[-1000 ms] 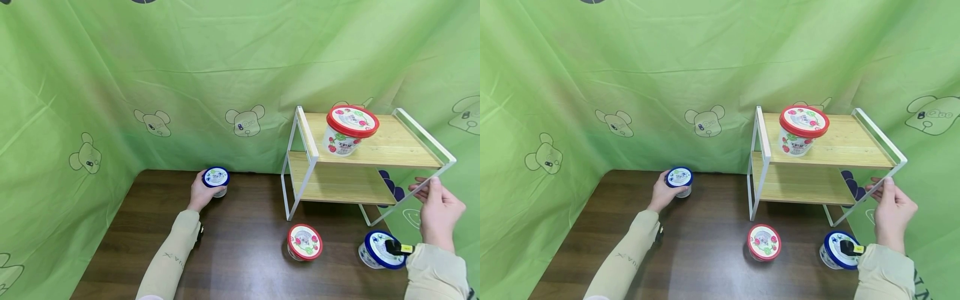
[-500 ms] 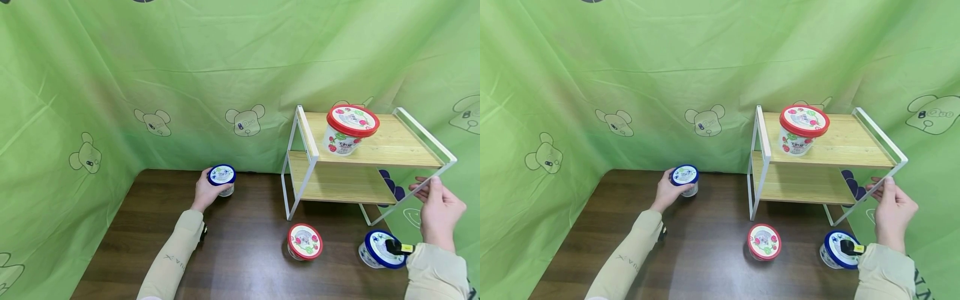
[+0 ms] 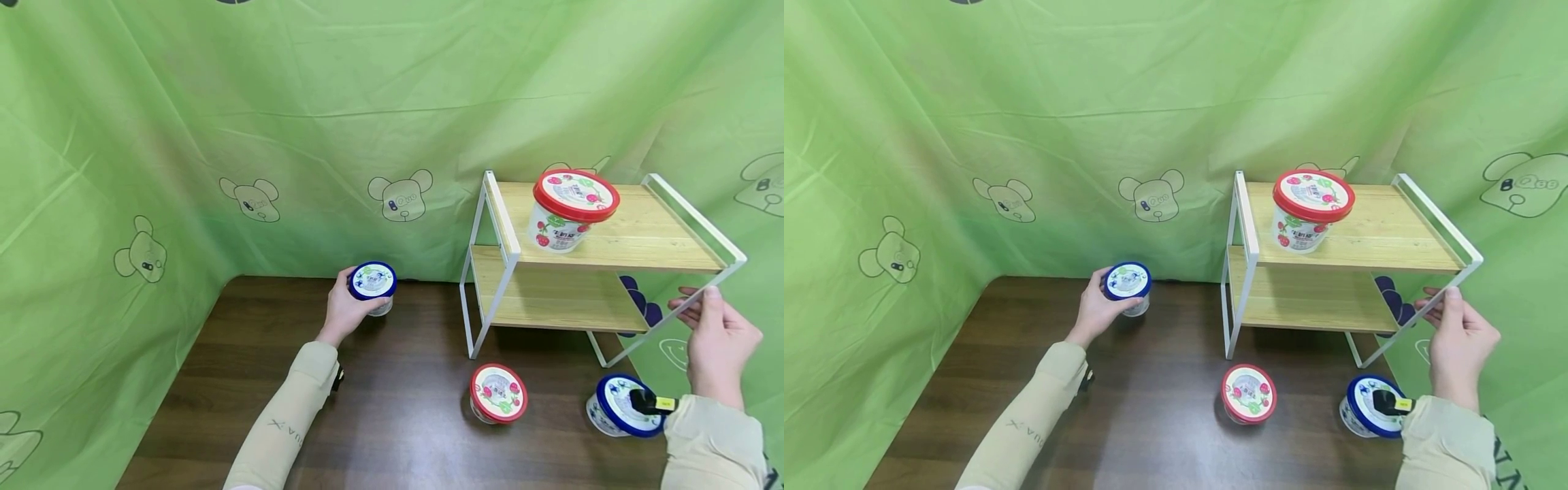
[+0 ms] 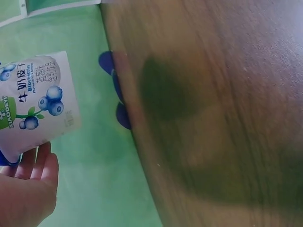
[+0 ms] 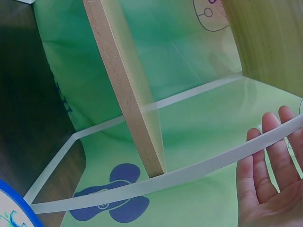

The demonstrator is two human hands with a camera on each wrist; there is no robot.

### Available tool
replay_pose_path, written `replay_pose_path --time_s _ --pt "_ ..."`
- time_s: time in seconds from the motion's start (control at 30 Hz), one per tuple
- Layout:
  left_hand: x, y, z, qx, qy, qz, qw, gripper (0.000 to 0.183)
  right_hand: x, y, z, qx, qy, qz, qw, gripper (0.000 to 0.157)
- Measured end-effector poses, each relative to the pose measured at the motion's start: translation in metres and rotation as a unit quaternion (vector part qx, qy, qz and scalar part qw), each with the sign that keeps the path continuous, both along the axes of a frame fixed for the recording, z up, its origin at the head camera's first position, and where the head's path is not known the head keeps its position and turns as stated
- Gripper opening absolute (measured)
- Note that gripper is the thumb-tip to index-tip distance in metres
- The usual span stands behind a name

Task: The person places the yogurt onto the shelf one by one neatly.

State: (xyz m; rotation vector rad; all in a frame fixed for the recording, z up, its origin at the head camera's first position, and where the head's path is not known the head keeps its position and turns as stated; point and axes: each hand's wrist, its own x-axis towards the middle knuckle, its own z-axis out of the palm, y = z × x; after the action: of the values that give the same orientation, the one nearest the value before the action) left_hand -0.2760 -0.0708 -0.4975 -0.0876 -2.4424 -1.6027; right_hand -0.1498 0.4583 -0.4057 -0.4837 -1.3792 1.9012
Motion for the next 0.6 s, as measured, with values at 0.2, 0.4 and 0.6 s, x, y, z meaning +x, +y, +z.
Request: replay_pose_path --time_s 0.2,0.4,0.6 --pt "0.003 0.008 0.008 0.004 0.012 -0.015 0.9998 0.095 0.000 -0.001 0.000 0.004 0.005 -0.001 1.000 0.030" --pt "0.009 0.015 0.017 0.013 0.019 -0.034 0.9992 0.095 0.000 0.000 -0.001 0.009 0.006 -0.001 1.000 0.030" --pt "0.014 0.020 0.019 0.003 0.015 -0.043 0.9990 0.097 0.000 0.001 -0.002 0.011 0.004 0.000 1.000 0.030"
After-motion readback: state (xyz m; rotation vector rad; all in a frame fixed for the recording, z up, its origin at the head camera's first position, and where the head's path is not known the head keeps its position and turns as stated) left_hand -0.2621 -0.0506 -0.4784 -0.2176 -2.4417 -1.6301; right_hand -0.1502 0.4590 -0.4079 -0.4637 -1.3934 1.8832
